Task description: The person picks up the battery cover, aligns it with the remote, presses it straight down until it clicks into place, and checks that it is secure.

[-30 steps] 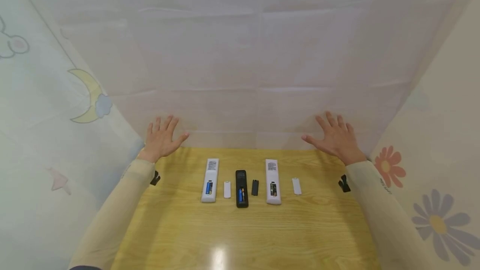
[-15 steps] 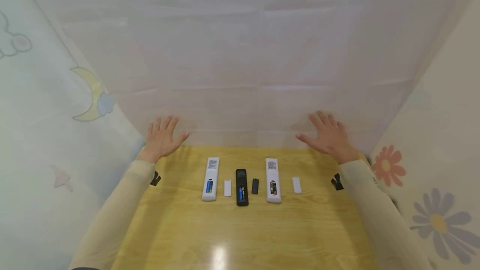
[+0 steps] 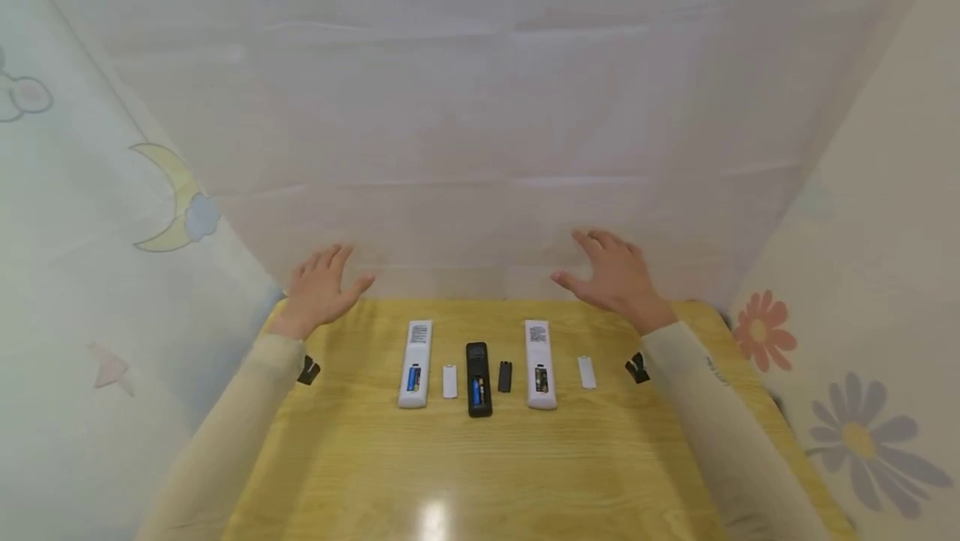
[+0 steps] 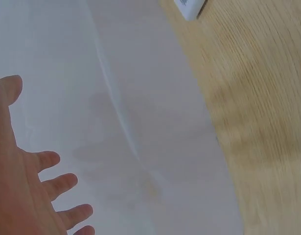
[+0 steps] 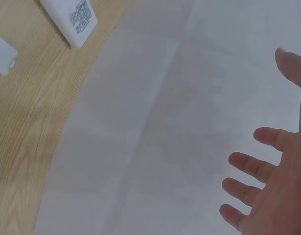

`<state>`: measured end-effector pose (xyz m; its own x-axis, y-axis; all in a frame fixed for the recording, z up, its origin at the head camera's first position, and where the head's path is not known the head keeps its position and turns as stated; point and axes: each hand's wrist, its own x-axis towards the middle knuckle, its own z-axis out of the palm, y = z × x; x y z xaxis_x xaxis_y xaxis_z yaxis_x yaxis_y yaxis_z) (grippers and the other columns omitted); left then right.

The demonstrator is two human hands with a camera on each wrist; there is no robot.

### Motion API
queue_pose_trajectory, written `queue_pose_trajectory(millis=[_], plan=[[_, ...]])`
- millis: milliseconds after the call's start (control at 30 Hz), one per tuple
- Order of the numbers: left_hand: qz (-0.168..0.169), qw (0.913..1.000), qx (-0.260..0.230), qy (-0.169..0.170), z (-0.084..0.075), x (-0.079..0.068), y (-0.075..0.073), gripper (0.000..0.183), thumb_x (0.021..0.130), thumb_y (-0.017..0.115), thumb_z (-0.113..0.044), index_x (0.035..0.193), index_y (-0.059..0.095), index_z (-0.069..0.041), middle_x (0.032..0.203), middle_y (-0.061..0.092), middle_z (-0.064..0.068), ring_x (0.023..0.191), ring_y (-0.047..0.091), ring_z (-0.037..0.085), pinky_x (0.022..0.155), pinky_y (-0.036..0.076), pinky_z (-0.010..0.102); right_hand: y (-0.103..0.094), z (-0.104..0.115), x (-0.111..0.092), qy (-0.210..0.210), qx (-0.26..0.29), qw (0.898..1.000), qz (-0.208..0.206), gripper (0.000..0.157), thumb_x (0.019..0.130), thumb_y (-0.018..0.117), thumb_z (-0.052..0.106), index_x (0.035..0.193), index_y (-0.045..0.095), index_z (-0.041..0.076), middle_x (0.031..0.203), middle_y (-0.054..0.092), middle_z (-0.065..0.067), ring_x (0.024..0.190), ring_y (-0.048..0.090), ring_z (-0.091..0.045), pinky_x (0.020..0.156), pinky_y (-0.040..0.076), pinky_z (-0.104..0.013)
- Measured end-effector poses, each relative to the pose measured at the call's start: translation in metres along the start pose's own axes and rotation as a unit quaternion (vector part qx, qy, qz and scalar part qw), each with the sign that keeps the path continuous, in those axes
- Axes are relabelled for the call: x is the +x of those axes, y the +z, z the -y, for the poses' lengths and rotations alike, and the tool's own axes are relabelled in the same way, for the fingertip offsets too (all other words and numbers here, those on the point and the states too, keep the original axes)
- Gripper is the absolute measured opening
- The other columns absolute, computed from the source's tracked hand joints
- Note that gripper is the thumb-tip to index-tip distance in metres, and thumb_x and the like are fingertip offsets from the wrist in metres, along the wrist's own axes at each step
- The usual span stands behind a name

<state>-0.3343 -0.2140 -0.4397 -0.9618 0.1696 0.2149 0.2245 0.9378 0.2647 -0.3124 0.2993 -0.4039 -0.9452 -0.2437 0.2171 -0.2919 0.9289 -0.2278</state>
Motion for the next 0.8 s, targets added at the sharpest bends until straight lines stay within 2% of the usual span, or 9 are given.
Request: queue_pose_trajectory(millis=[300, 467, 600, 700, 800], plan=[[-0.001, 0.9971, -0.077, -0.005, -0.002, -0.006, 0.008, 0.083, 0.107, 0.048, -0.063, 0.168, 0.03, -0.01, 0.17, 0.034, 0.023, 0.154, 0.032, 0.052, 0.125, 0.021, 0.073, 0.009, 0.022, 0.001, -0.033, 0.005, 0.999, -0.018, 0.09, 0.099, 0.061, 0.069, 0.165, 0.04, 0.012, 0.165, 0.042, -0.023, 0.15, 0.039, -0.05, 0.117, 0.031, -0.077], [0.008, 0.9951, -0.097, -0.02, 0.0, -0.015, 0.014, 0.087, 0.105, 0.047, -0.069, 0.168, 0.031, -0.011, 0.17, 0.035, 0.022, 0.152, 0.036, 0.052, 0.123, 0.025, 0.075, 0.018, 0.038, 0.001, -0.048, 0.016, 0.999, -0.01, 0.088, 0.099, 0.061, 0.068, 0.164, 0.041, 0.011, 0.165, 0.043, -0.024, 0.15, 0.039, -0.052, 0.117, 0.031, -0.078], [0.009, 0.9936, -0.11, -0.022, -0.002, -0.02, 0.018, 0.085, 0.105, 0.051, -0.065, 0.167, 0.033, -0.01, 0.169, 0.036, 0.023, 0.15, 0.037, 0.053, 0.12, 0.026, 0.078, 0.026, 0.046, 0.0, -0.048, 0.035, 0.998, -0.015, 0.086, 0.1, 0.062, 0.066, 0.164, 0.042, 0.012, 0.165, 0.043, -0.022, 0.151, 0.039, -0.052, 0.118, 0.03, -0.078], [0.012, 0.9929, -0.116, -0.022, -0.004, -0.021, 0.022, 0.081, 0.106, 0.054, -0.059, 0.165, 0.035, -0.007, 0.168, 0.038, 0.023, 0.15, 0.037, 0.052, 0.121, 0.027, 0.076, 0.031, 0.051, -0.003, -0.046, 0.054, 0.997, -0.016, 0.085, 0.1, 0.063, 0.065, 0.163, 0.042, 0.013, 0.166, 0.042, -0.021, 0.15, 0.039, -0.051, 0.118, 0.03, -0.078], [0.015, 0.9921, -0.122, -0.023, -0.006, -0.022, 0.027, 0.082, 0.106, 0.053, -0.061, 0.165, 0.036, -0.007, 0.167, 0.038, 0.023, 0.15, 0.039, 0.051, 0.122, 0.029, 0.073, 0.035, 0.055, -0.008, -0.05, 0.071, 0.996, -0.02, 0.084, 0.1, 0.064, 0.063, 0.163, 0.043, 0.013, 0.165, 0.044, -0.02, 0.149, 0.042, -0.051, 0.117, 0.031, -0.078]])
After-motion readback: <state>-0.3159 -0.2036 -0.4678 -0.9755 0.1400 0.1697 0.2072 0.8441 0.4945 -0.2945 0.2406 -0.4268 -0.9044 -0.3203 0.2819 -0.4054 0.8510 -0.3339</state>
